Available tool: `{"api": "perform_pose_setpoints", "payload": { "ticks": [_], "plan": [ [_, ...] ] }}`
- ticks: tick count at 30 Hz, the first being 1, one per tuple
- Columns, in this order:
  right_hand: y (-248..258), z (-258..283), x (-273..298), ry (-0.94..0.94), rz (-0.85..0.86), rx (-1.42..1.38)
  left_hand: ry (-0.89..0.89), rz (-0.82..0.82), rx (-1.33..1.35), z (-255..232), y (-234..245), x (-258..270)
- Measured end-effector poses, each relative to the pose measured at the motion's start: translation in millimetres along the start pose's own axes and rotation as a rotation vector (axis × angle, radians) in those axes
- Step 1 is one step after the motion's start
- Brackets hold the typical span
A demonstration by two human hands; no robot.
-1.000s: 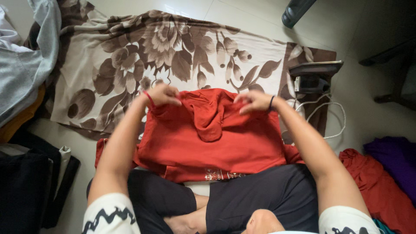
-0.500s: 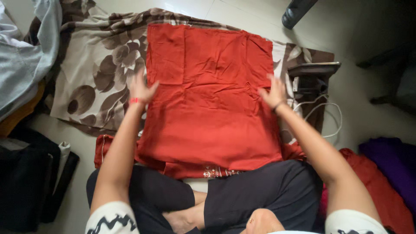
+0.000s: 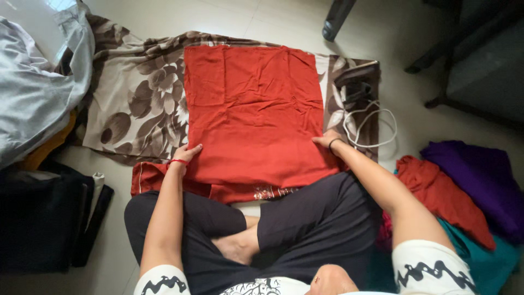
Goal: The person irons a red embroidered garment laid out on a floral-patterned cloth on the floor. They use a handheld iron to smooth the sleeves and body, periodically adjusting the fabric and flipping it over to iron the reverse side.
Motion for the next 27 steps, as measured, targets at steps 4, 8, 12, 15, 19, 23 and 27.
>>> {"api": "perform_pose_setpoints", "payload": {
  "ticks": [4, 8, 12, 15, 19, 23, 27],
  "plan": [
    [10.0, -2.8, 14.1, -0.005, -0.029, -0.197, 0.009, -0.128, 0.006, -0.9, 1.7, 21.5],
    [8.8, 0.3, 28.5, -0.03, -0.001, 0.092, 0.118, -0.199, -0.336, 6.0, 2.8, 50.0],
    [4.2, 13.4, 47.4, -0.125, 0.03, 0.186, 0.347, -0.338, -0.759, 2.0, -2.8, 59.4],
    [17.0, 12.7, 49.4, -0.177, 0.004, 0.165, 0.357, -0.445, -0.813, 0.0, -8.6, 62.9],
    [26.8, 6.4, 25.7, -0.087, -0.152, -0.002, -0.008, -0.681, -1.045, -6.5, -19.5, 67.7],
    [25.3, 21.9, -4.6, 0.153, -0.292, -0.071, -0.187, -0.693, -0.929, -24.3, -19.7, 32.2],
    [30.0, 43.4, -31.3, 0.304, -0.433, -0.121, -0.245, -0.625, -0.85, -47.9, -11.6, -36.0]
  ]
}}
Point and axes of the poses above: each hand's wrist, its own x-axis away from the middle knuckle, its own y-axis out of the back of the hand, z = x × y, the point moved 1 cm from there along -x, towards the middle knuckle, and after that the axes turned 15 degrees about z, right-handed, at the moved point
